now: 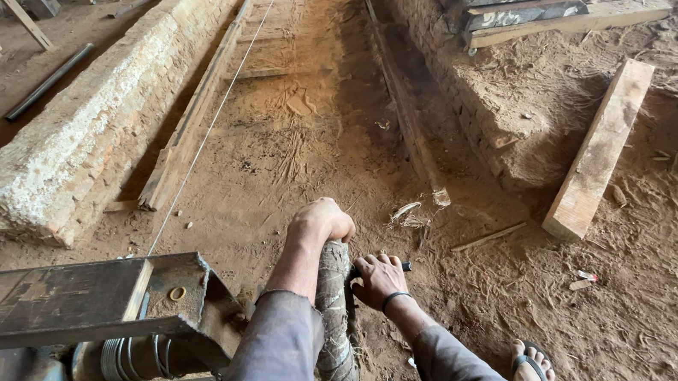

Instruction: The person rotates a handle by hand to wind a rope onto a spool on a winch mechanism.

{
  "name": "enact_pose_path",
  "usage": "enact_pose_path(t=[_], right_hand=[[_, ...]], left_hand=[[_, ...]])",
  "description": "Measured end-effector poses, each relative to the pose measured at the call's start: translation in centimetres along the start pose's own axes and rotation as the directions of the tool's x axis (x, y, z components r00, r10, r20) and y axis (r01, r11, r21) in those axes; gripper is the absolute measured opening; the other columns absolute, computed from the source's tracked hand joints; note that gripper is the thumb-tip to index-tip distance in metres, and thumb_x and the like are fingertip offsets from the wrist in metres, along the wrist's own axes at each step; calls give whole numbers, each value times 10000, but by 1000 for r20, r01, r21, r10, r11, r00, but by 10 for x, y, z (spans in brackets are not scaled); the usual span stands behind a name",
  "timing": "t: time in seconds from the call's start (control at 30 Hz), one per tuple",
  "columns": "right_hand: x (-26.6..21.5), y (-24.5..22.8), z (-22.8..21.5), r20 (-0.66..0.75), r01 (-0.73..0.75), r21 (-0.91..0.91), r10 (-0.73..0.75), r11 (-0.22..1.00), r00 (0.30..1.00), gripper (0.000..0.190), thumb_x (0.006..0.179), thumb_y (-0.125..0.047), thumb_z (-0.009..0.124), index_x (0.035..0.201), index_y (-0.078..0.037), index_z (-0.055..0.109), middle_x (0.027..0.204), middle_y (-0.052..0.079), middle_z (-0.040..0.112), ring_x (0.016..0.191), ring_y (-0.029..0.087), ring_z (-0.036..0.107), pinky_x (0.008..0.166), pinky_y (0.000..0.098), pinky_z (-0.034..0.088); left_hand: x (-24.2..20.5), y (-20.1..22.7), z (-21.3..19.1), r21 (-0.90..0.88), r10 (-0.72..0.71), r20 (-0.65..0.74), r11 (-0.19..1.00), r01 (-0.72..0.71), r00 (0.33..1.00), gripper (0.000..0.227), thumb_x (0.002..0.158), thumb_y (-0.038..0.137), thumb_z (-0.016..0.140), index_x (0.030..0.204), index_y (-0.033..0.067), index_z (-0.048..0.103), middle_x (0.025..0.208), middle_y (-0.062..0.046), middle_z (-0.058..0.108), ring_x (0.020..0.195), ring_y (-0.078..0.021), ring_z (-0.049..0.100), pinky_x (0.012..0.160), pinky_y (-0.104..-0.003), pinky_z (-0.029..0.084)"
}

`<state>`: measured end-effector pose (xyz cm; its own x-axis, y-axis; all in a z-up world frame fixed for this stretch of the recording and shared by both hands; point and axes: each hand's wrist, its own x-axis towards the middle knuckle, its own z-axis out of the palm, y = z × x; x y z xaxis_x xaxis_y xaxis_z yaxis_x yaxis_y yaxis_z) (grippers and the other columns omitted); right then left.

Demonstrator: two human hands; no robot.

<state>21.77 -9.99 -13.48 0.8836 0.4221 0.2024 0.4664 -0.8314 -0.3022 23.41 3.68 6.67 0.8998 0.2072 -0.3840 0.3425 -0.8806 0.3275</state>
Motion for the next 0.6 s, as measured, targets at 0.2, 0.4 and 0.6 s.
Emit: enact_pose_path(t=[0.2, 0.4, 0.6], right_hand=[[-2, 3, 7, 46, -8, -30, 10, 1000, 999, 316, 810, -366, 732, 1071, -198, 670, 1055, 39, 673, 1108, 273, 594, 982, 448, 388], [-6, 1, 9, 80, -29, -11, 30, 1000, 996, 337, 824, -413, 731, 1052, -175, 661, 1104, 34, 662, 1101, 278, 591, 969, 452, 384], [-8, 1, 14, 119, -66, -27, 68, 997, 991, 345, 874, -482, 688, 1040, -180, 667, 1101, 41, 663, 1121, 275, 583, 982, 455, 379]], left_hand=[[14, 0, 1, 4, 6, 25, 1000, -6, 1000, 479, 740, 184, 732, 1189, 18, 736, 1254, -211, 715, 1082, -337, 719, 978, -461, 563], [20, 1, 1, 14, 7, 45, 1000, -8, 999, 501, 776, 237, 713, 1239, 44, 704, 1236, -198, 724, 1057, -317, 716, 948, -450, 564], [28, 0, 2, 25, 8, 67, 1000, -9, 998, 525, 813, 290, 694, 1288, 69, 672, 1219, -184, 733, 1032, -297, 714, 918, -440, 566]])
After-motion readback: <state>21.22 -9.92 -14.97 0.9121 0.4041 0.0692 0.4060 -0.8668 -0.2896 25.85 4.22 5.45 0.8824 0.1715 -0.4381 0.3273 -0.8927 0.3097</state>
